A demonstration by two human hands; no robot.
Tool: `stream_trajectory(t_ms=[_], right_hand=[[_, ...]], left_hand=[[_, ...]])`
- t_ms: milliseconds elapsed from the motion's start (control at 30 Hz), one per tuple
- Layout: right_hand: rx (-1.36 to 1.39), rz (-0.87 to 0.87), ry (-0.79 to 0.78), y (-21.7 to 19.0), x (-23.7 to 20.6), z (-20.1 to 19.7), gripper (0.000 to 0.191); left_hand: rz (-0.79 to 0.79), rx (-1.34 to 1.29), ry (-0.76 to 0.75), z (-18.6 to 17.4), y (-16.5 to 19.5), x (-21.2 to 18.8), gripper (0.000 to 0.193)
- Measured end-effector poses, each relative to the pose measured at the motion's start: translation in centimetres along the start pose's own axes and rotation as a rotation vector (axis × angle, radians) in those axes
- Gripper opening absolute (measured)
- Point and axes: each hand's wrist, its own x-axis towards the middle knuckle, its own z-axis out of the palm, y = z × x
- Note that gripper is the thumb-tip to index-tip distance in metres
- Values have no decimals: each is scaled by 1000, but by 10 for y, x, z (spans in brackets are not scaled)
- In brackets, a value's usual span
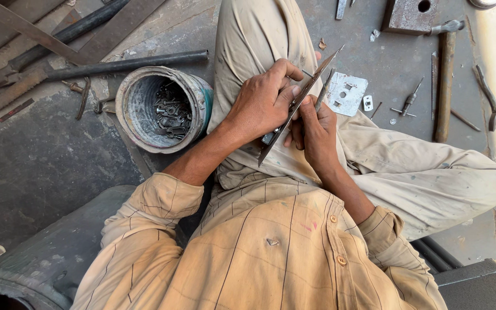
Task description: The person sits on the floor and uses a hammer and chisel to shape and adjust a metal lock plate. They repeatedly position the chisel, strike it with the hammer, and inspect the fit of the lock components.
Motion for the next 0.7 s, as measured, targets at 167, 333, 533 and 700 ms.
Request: stream_trajectory(t_ms=[167,333,533,700], right_hand=[[9,-50,-10,2,-1,-2,25],[-28,8,12,-2,-4,-1,29],[-23,59,14,-14,-4,5,32],[72,14,42,-13,-22,-19,19]], left_hand=[[129,-30,-53,-5,-4,-3,31],[31,-27,-123,-6,-4,-2,33],[53,-76,-140,-7,-4,-3,26],[17,-75,-182,-8,-5,-7,20]])
